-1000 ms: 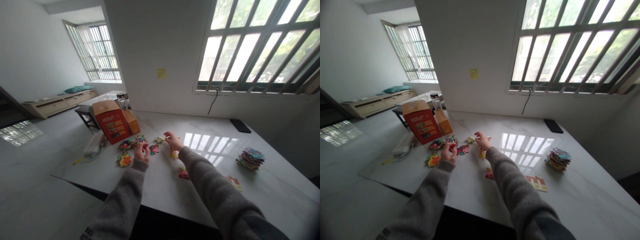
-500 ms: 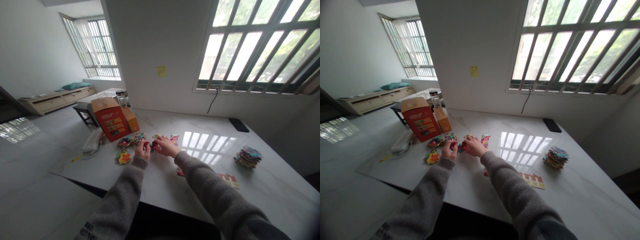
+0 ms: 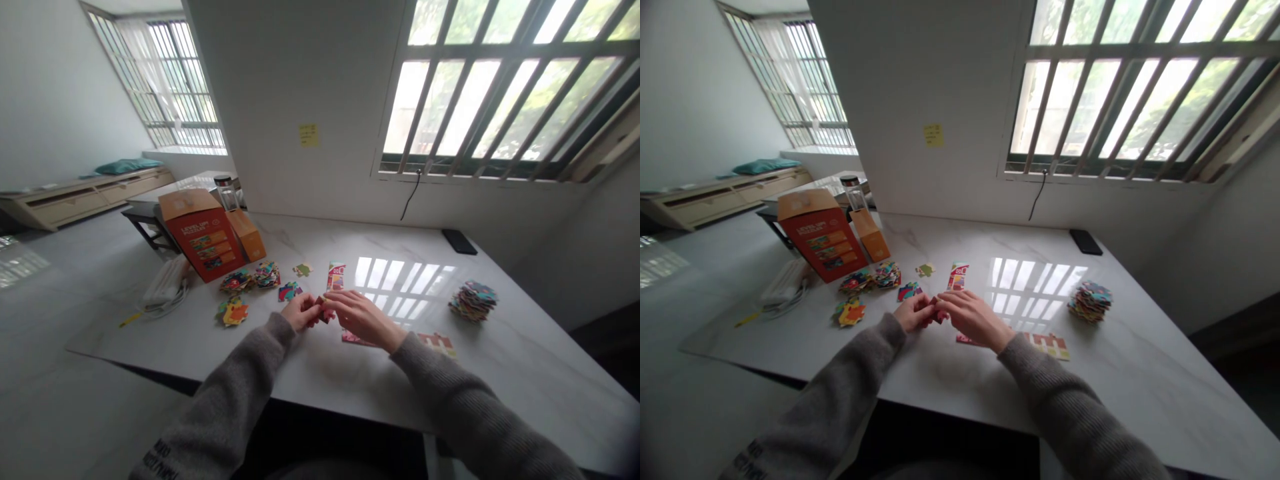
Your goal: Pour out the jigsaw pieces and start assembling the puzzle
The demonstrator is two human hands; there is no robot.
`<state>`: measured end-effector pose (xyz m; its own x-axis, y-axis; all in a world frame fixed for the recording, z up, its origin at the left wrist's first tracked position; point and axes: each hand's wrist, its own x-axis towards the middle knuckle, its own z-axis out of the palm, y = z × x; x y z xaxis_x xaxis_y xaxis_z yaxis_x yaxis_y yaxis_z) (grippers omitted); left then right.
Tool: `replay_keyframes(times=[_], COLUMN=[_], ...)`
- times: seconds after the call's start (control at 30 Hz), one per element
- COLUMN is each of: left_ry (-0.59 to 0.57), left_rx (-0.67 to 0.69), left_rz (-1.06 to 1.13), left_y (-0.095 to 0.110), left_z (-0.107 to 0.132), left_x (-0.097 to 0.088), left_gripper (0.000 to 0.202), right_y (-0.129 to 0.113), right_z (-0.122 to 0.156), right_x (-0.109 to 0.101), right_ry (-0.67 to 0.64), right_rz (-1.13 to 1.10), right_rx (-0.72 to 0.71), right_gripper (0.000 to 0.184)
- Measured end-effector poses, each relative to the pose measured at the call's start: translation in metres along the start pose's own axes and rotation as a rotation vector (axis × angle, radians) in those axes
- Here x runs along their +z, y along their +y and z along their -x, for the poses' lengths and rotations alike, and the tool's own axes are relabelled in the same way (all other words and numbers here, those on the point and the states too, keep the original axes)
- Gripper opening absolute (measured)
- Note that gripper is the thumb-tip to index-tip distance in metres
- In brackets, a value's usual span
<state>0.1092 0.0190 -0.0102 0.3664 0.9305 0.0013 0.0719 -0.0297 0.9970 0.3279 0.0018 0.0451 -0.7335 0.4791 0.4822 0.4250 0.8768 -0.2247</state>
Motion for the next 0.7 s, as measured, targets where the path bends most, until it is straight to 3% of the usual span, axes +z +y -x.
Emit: replay_keyframes(times=[0.13, 0.5, 0.57, 0.7], left_ry=[0.006, -0.041, 0.029, 0.299], left_rx=[-0.009, -0.039, 0.009, 0.166], left_rz=[0.057, -0.014, -0.147, -0.593], left_y=[0.006, 0.001, -0.002, -0.005], left_z=[-0.002, -0.003, -0.004, -0.003], left_x=[0.012, 0.021, 0.019, 0.012], left_gripper=[0.055, 0.054, 0.048, 0.027], right_y=[0.002, 0.001, 0.004, 0.012], right_z=[0.022, 0.027, 0.028, 0.033], right_x=[0.002, 0.01, 0.013, 0.024], right_ry=[0.183, 0.055, 0.031, -0.012], right_rz=[-0.008, 0.135, 0.141, 0.099], right_rx=[0.191, 0.165, 0.202, 0.31], right_gripper=[0.033, 0.02, 0.016, 0.017])
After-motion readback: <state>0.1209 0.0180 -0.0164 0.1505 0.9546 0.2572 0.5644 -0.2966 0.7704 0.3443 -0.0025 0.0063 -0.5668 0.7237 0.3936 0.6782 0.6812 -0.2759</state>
